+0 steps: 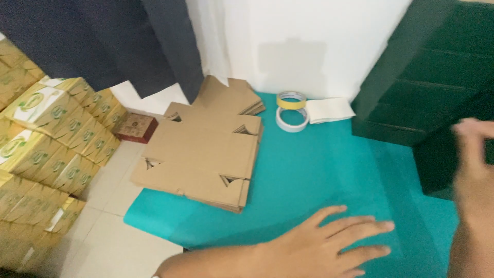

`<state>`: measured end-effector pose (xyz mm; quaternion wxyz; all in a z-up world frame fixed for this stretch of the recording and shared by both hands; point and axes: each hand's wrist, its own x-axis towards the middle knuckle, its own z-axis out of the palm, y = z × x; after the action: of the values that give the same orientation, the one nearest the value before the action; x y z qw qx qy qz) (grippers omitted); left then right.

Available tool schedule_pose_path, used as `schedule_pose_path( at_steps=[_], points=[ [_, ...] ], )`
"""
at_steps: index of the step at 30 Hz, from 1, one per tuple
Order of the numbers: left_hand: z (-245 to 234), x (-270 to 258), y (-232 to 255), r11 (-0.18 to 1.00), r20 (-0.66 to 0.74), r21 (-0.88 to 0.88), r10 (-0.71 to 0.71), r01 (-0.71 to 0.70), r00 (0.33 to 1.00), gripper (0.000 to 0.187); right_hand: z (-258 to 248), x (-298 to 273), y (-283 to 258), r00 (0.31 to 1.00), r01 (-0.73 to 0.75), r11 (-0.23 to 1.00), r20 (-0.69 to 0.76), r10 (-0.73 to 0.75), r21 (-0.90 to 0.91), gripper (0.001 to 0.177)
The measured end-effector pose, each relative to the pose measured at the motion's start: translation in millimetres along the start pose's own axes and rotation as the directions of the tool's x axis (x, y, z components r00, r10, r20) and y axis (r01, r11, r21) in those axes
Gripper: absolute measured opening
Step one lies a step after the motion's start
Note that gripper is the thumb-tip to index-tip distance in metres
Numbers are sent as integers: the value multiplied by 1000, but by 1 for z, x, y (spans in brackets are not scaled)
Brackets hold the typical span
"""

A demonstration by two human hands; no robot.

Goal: The person assembles a small green cardboard box by folding a flat die-cut piece, inserting a white tissue paper, and closing the lid. They repeat this process for a second box, stacking the finished boxes on a nearby pile.

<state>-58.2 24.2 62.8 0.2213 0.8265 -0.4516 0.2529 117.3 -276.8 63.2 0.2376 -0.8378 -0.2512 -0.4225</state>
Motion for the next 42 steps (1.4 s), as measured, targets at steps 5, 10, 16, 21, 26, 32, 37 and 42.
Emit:
schedule_pose_path(
  at_steps=[5, 10, 16, 21, 26, 32, 37, 42],
  points=[
    [-8, -77, -12, 903, 25, -320, -294, 286, 956, 29, 98, 26, -160, 961, -23, 966, 273, -50, 258, 12],
    [-31, -136, -40, 843, -136, -261, -514, 470, 847, 25, 173, 2, -230, 806, 40, 873, 500, -316, 487, 22],
    [-54, -206, -79, 781, -303, 126, -557, 612, 773, 25, 197, -21, -264, 544, 304, 870, 678, -494, 389, 77],
    [-81, -225, -108, 679, -247, 302, -621, 669, 743, 35, 200, -23, -264, 452, 318, 872, 749, -485, 373, 75],
    [-85, -236, -131, 723, -158, 313, -600, 616, 784, 48, 196, -16, -270, 427, 270, 888, 781, -457, 372, 72],
    [-86, -236, -135, 750, -148, 254, -594, 611, 791, 40, 189, -8, -277, 427, 243, 895, 788, -444, 373, 68],
    [-90, -233, -137, 752, -169, 217, -599, 623, 783, 37, 191, -5, -278, 392, 228, 905, 818, -422, 358, 76],
    [-86, -229, -142, 779, -112, 233, -573, 582, 812, 48, 192, -3, -280, 278, 189, 913, 872, -404, 362, 66]
  ],
)
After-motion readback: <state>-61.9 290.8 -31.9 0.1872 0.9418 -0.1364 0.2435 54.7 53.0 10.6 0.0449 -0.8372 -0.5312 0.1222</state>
